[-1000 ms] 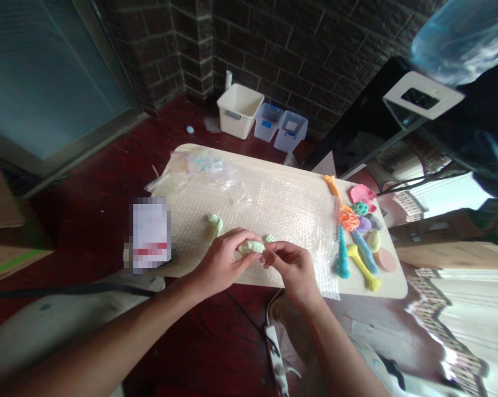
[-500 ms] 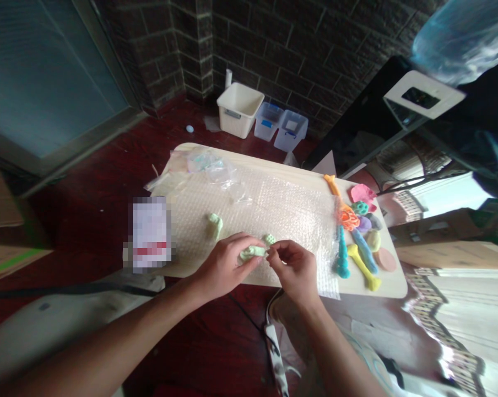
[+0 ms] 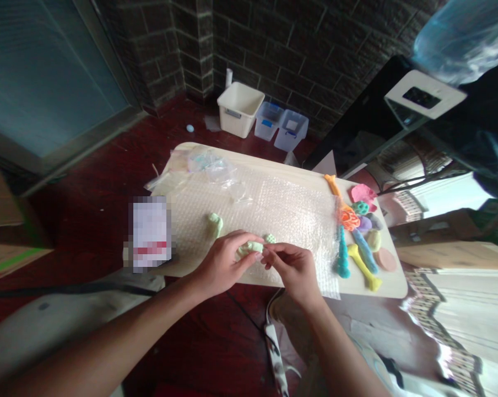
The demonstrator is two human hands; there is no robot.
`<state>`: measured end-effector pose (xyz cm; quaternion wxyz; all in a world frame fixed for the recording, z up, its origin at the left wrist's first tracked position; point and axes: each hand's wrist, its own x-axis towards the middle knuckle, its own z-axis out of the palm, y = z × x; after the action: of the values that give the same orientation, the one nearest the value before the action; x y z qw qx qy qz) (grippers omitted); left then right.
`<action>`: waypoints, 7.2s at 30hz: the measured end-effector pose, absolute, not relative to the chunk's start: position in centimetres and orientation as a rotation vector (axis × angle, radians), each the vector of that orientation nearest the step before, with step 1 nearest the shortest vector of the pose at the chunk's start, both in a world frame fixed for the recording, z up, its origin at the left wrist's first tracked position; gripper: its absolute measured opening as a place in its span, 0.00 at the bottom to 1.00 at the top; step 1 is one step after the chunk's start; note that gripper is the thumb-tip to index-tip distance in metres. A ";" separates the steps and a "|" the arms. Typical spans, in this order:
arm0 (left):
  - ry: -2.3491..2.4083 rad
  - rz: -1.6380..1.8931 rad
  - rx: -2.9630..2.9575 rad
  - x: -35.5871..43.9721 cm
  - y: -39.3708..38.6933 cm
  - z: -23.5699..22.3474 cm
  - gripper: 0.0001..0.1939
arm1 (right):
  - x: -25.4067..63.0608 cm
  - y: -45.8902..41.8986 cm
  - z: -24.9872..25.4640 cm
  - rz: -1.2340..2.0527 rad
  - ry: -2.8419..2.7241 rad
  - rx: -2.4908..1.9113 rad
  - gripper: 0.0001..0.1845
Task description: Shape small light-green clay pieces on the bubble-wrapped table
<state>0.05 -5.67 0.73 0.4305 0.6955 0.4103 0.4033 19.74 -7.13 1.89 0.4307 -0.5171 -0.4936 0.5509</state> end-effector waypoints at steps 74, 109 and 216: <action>1.061 0.958 1.930 0.0 -5.3 0.6 0.11 | 21.3 -6.9 2.6 1.561 -0.843 -1.179 0.13; 0.899 0.917 1.838 0.1 -6.0 0.9 0.13 | 19.7 -8.4 1.8 1.156 -1.537 -1.243 0.04; 1.159 0.935 2.425 0.6 -4.5 0.7 0.06 | 25.7 -4.5 0.1 1.279 -0.608 -1.273 0.18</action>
<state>0.57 -4.45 0.69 0.1472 0.8429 0.4027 0.3251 25.69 -4.48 0.08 0.5798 -0.5448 -0.2602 0.5472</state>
